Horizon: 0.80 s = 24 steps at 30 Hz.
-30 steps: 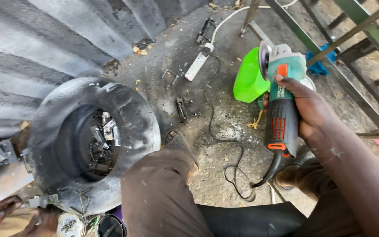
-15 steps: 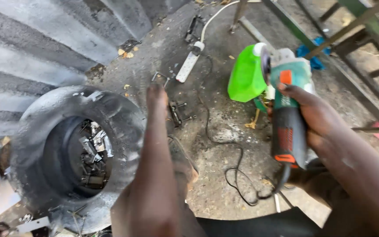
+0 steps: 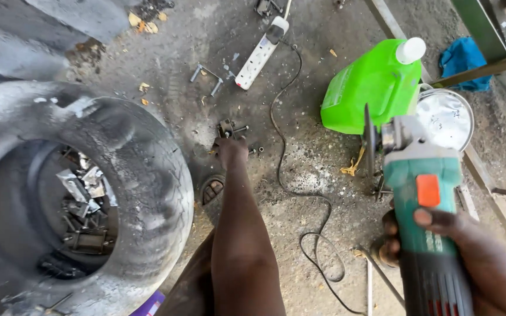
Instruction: The person is using a handheld angle grinder to smooth the edges of various small metal pieces.
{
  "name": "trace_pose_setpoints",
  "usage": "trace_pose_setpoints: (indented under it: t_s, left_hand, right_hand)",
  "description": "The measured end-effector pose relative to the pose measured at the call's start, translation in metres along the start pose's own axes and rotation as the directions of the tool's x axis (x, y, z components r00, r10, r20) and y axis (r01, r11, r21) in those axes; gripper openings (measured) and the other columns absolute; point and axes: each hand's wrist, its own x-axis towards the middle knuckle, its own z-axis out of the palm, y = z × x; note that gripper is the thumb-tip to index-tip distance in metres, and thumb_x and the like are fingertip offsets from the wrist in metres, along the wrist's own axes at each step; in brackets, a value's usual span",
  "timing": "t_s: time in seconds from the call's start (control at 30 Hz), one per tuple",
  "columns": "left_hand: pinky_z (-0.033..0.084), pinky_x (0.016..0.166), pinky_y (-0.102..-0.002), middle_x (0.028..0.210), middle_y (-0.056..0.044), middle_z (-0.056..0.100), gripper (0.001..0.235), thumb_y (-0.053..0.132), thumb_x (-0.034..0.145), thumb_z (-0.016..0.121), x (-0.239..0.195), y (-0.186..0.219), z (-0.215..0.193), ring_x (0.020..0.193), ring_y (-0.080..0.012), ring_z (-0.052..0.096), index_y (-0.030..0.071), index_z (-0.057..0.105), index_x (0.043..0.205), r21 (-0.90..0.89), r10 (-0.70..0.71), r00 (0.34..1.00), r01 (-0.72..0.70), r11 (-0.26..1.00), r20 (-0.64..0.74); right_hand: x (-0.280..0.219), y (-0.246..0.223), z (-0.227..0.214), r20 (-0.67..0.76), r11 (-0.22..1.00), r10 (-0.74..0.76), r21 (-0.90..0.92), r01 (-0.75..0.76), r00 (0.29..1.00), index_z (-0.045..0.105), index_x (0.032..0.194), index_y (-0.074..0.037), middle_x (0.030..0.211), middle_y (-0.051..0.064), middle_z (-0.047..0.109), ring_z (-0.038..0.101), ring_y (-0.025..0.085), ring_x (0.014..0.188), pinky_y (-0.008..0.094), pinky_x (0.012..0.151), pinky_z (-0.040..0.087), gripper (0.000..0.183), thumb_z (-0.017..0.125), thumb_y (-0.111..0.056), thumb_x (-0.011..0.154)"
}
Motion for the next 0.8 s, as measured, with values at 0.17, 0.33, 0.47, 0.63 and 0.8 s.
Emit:
trace_pose_setpoints:
  t_s: [0.17, 0.33, 0.47, 0.63, 0.8]
  left_hand:
    - [0.056, 0.085, -0.047, 0.142, -0.024, 0.048, 0.078, 0.032, 0.089, 0.08, 0.039, -0.025, 0.035, 0.116, -0.0391, 0.056, 0.01, 0.034, 0.148, 0.059, -0.053, 0.994, 0.059, 0.996, -0.098]
    - [0.059, 0.061, -0.029, 0.124, -0.018, 0.051, 0.075, 0.022, 0.091, 0.08, 0.008, -0.015, 0.026, 0.088, -0.0196, 0.06, 0.006, 0.03, 0.144, -0.134, -0.126, 0.984, 0.142, 0.981, 0.124]
    - [0.051, 0.079, -0.04, 0.121, -0.012, 0.061, 0.03, 0.032, 0.101, 0.048, -0.012, -0.004, 0.03, 0.099, -0.0271, 0.059, 0.014, 0.058, 0.122, -0.645, -0.008, 0.942, 0.235, 0.727, 0.335]
    - [0.058, 0.077, -0.044, 0.102, -0.017, 0.068, 0.024, 0.022, 0.104, 0.044, -0.09, 0.065, -0.033, 0.091, -0.029, 0.066, 0.009, 0.055, 0.122, -0.882, 0.226, 0.902, 0.261, 0.391, 0.367]
    - [0.059, 0.077, -0.046, 0.127, -0.011, 0.07, 0.085, 0.067, 0.073, 0.061, -0.19, 0.133, -0.112, 0.107, -0.0317, 0.069, 0.012, 0.062, 0.138, -0.906, 0.395, 0.895, 0.025, 0.423, 0.209]
  right_hand:
    - [0.017, 0.016, -0.012, 0.01, 0.998, 0.043, -0.041, -0.043, 0.999, 0.063, 0.11, 0.016, 0.092, 0.036, 0.065, 0.059, 0.046, 0.077, 0.055, 0.063, 0.043, 0.037, 0.058, -0.013, 0.089]
    - [0.006, 0.012, 0.017, -0.09, 0.998, 0.066, 0.0, -0.066, 0.994, 0.054, 0.124, 0.0, 0.095, 0.038, 0.058, 0.051, 0.047, 0.078, 0.054, 0.073, 0.042, 0.029, 0.052, -0.003, 0.095]
    - [-0.011, 0.007, 0.024, -0.091, 0.996, 0.088, 0.033, -0.086, 0.992, 0.058, 0.113, 0.004, 0.095, 0.03, 0.062, 0.056, 0.039, 0.083, 0.048, 0.078, 0.044, 0.021, 0.056, -0.014, 0.101]
    - [-0.054, -0.012, 0.032, -0.05, 0.994, -0.056, 0.089, 0.061, 0.997, 0.058, 0.113, 0.009, 0.092, 0.029, 0.059, 0.055, 0.038, 0.079, 0.049, 0.076, 0.048, 0.023, 0.055, -0.009, 0.099]
    - [-0.083, -0.013, 0.015, 0.086, 0.918, -0.34, 0.247, 0.311, 0.936, 0.058, 0.118, -0.002, 0.096, 0.022, 0.067, 0.063, 0.037, 0.072, 0.044, 0.067, 0.052, 0.035, 0.065, -0.009, 0.084]
